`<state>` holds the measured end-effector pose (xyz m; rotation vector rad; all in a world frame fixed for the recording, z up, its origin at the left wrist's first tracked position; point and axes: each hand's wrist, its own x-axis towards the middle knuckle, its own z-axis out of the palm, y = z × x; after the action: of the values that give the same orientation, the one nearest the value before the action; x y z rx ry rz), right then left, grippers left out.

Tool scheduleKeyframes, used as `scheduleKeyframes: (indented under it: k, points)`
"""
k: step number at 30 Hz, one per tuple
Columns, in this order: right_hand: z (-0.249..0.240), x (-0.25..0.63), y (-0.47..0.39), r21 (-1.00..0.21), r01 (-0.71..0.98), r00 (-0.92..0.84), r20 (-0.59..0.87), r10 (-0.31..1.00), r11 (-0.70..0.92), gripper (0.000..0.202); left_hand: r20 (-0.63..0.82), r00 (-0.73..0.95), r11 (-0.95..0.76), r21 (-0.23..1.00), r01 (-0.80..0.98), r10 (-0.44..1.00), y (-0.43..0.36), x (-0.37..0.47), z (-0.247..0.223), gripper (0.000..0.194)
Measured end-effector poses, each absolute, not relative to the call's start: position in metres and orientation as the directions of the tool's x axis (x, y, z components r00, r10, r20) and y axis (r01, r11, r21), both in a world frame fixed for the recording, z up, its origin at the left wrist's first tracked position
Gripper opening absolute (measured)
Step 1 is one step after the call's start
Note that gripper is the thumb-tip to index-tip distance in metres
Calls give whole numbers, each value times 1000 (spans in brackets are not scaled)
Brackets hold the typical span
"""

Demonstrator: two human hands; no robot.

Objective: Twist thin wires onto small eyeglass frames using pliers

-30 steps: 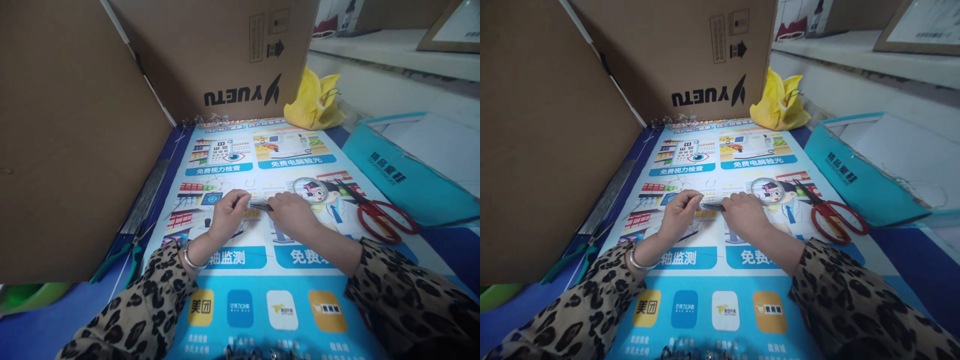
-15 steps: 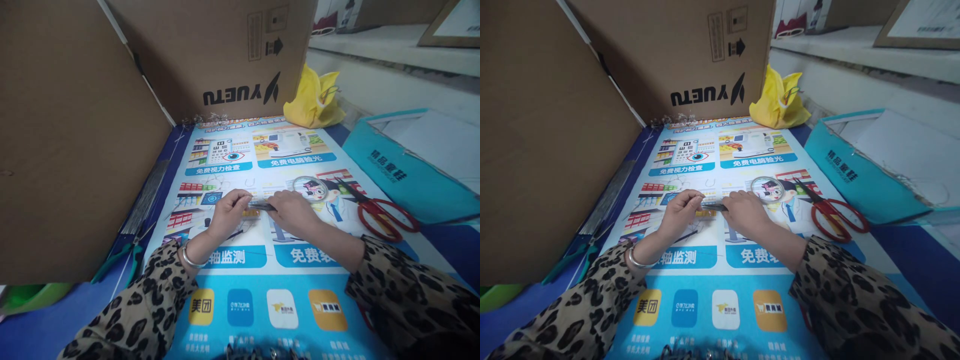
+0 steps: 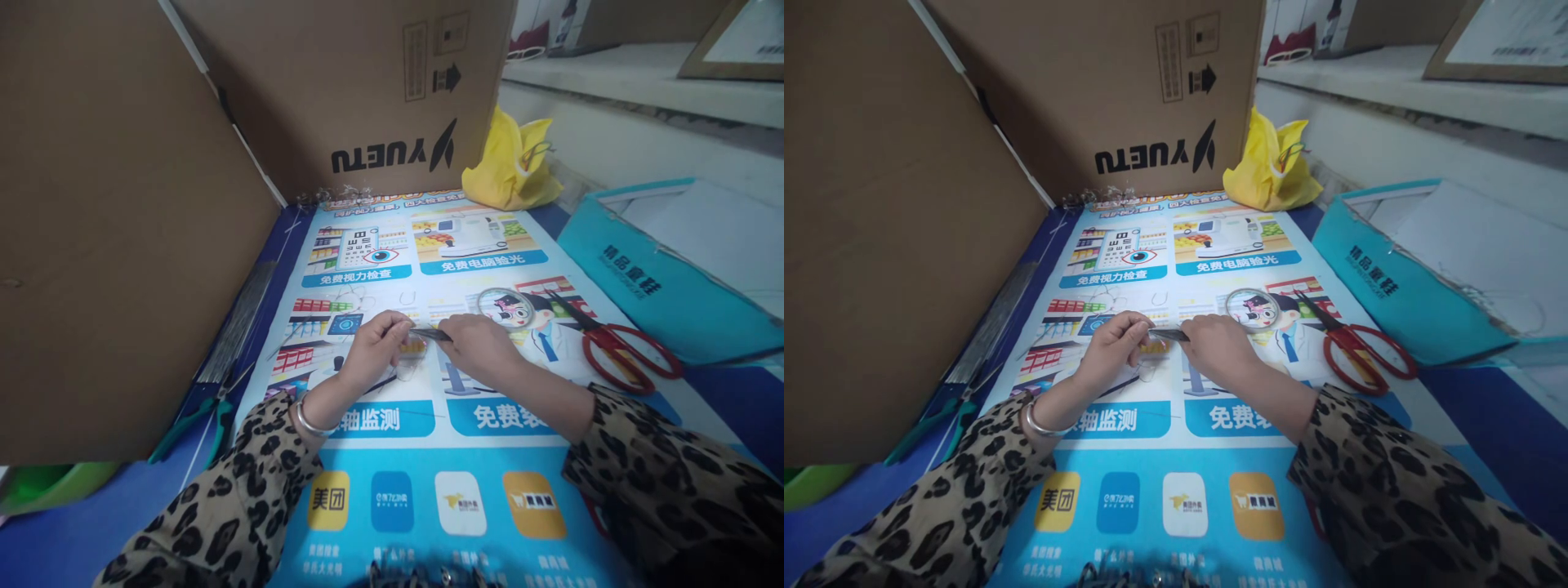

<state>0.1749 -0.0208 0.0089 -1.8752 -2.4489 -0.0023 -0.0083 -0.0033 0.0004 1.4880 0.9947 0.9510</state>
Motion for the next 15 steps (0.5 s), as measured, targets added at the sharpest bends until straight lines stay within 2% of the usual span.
scheduleKeyframes:
  k: [5, 9, 15]
  points:
    - [8, 176, -21, -48, 967, -248, 42, 968, 250, 25, -56, 456, 87, 995, -47, 888, -2, -9, -4, 25]
    - [6, 176, -20, -57, 969, -239, 43, 970, 242, 24, -148, 505, 274, 944, -185, 850, -2, -9, -2, 26]
    - [6, 176, -20, -60, 969, -239, 41, 970, 241, 21, -208, 526, 322, 937, -134, 825, -3, -10, 5, 22]
